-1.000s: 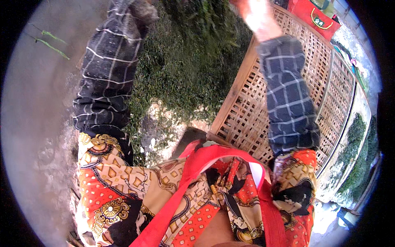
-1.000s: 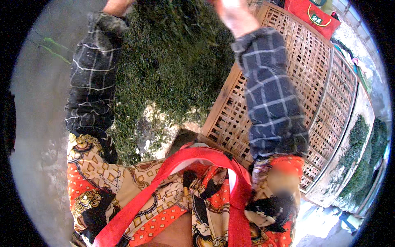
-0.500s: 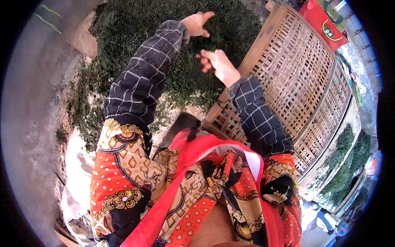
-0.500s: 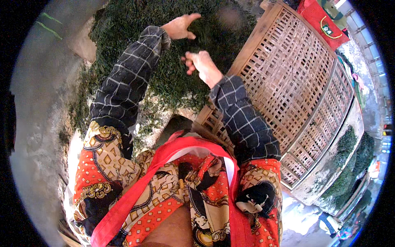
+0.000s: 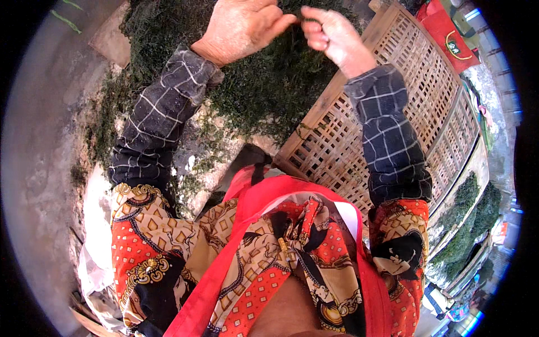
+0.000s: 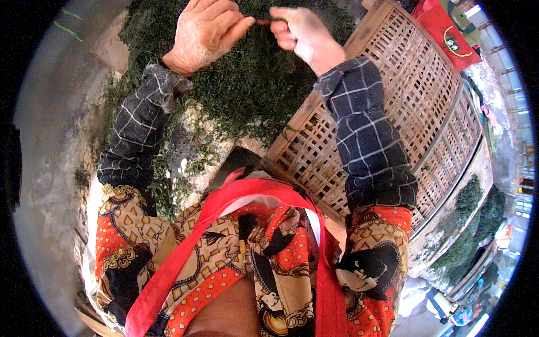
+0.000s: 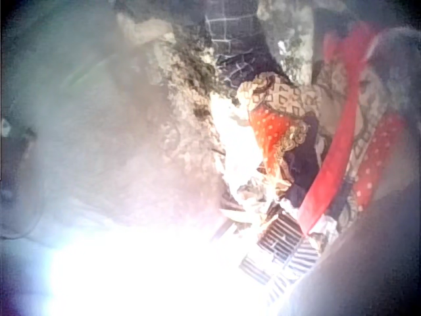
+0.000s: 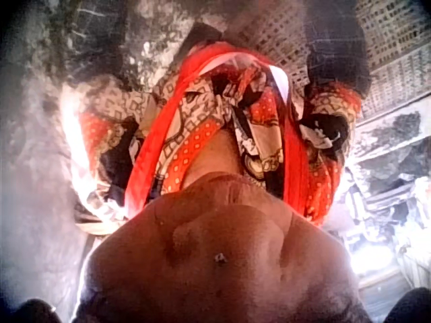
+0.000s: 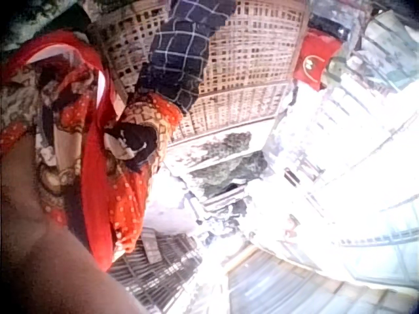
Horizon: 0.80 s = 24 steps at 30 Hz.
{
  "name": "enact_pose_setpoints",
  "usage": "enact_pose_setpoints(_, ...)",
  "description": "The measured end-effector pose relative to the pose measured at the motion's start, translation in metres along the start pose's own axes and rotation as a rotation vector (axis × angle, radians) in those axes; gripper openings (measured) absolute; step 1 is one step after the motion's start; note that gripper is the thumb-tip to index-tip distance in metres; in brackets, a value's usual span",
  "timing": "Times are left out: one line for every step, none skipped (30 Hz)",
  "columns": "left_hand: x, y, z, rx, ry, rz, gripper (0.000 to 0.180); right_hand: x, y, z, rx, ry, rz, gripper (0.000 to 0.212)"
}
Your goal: The person is processing tea leaves by hand and with a metal tool on a wooden lattice frame, spreading and rolling the leaves.
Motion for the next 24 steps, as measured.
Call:
enact_pose_setpoints(0.006,0.001,0.007,-0.012,-0.01,0.006,0.023,-0.011,-0.011,-0.022,-0.033,0.076,0.042,0.02)
enact_pose_setpoints(0.014,0.003,0.015,-0.04,-0.012,0.029,0.023,-0.017,-0.017,-0.04,-0.078,0.134,-0.09,0.015)
enact_pose_setpoints(0.022,0.002,0.022,-0.066,-0.016,0.046,0.024,-0.004,-0.01,-0.052,-0.037,0.27,-0.197,0.018)
enact_pose_setpoints(0.028,-0.004,0.029,-0.063,-0.014,0.078,0.023,0.003,0.009,-0.047,0.05,0.108,-0.179,0.019)
enact_pose_setpoints(0.028,-0.019,0.028,-0.07,0.022,0.062,0.022,-0.002,0.0,-0.059,0.135,-0.055,-0.166,0.021)
enact_pose_setpoints(0.026,-0.032,0.027,-0.065,0.06,0.044,0.024,-0.019,-0.022,-0.081,-0.006,0.007,0.018,0.022)
enact_pose_setpoints(0.014,-0.064,0.023,-0.037,0.121,-0.025,0.035,-0.02,-0.018,-0.096,0.049,-0.058,-0.066,0.024)
enact_pose_setpoints(0.01,-0.097,0.028,-0.017,0.174,-0.065,0.042,-0.031,-0.013,-0.113,0.022,-0.052,-0.006,0.024)
enact_pose_setpoints(-0.023,-0.117,0.016,0.077,0.228,-0.181,0.043,-0.009,-0.029,-0.114,0.031,-0.046,-0.095,0.025)
enact_pose_setpoints(-0.041,-0.149,0.017,0.014,0.301,-0.241,0.039,-0.006,-0.031,-0.121,0.048,-0.073,-0.065,0.026)
enact_pose_setpoints(-0.05,-0.169,0.025,-0.016,0.352,-0.544,0.032,-0.009,-0.025,-0.123,0.046,-0.072,-0.068,0.026)
enact_pose_setpoints(-0.06,-0.179,0.031,-0.018,0.373,-0.579,0.029,-0.009,-0.019,-0.121,0.042,-0.073,-0.075,0.026)
enact_pose_setpoints(-0.07,-0.198,0.044,-0.063,0.403,-0.593,0.029,-0.009,-0.012,-0.119,0.021,-0.098,-0.044,0.026)
enact_pose_setpoints(-0.089,-0.205,0.048,-0.137,0.504,-0.601,0.027,-0.007,-0.011,-0.116,-0.004,-0.077,-0.002,0.026)
enact_pose_setpoints(-0.11,-0.211,0.054,-0.141,0.504,-0.543,0.025,-0.002,-0.014,-0.119,0.018,-0.058,-0.03,0.026)
enact_pose_setpoints(-0.109,-0.23,0.082,-0.232,0.471,-0.586,0.024,-0.022,-0.001,-0.131,0.025,-0.032,0.035,0.026)
enact_pose_setpoints(-0.147,-0.233,0.077,-0.216,0.519,-0.691,0.023,-0.001,-0.01,-0.131,0.059,-0.024,-0.036,0.025)
enact_pose_setpoints(-0.163,-0.224,0.082,-0.246,0.561,-0.679,0.023,0.005,-0.013,-0.142,0.06,-0.016,-0.022,0.024)
enact_pose_setpoints(-0.181,-0.223,0.084,-0.274,0.599,-0.661,0.024,0.007,-0.018,-0.159,0.053,0.006,-0.028,0.023)
enact_pose_setpoints(-0.185,-0.232,0.098,-0.28,0.566,-0.624,0.026,-0.006,-0.012,-0.179,0.026,0.097,0.032,0.023)
enact_pose_setpoints(-0.185,-0.222,0.101,-0.254,0.555,-0.611,0.028,-0.008,-0.01,-0.196,0.014,0.181,0.052,0.022)
enact_pose_setpoints(-0.191,-0.219,0.107,-0.309,0.524,-0.765,0.033,-0.012,-0.006,-0.213,0.015,0.242,0.059,0.022)
enact_pose_setpoints(-0.206,-0.215,0.113,-0.296,0.51,-0.746,0.033,-0.012,-0.013,-0.227,0.017,0.306,0.058,0.022)
enact_pose_setpoints(-0.233,-0.218,0.123,-0.305,0.497,-0.684,0.034,-0.012,-0.018,-0.238,0.018,0.349,0.054,0.022)
Point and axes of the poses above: each hand's wrist, its own x-axis towards the middle knuckle, its own y-axis out of the back of the hand, z = x × y, the point moved 6 cm from there along x, towards the middle knuckle, and after that the axes turned 4 degrees about -y, right-handed, at the moved point
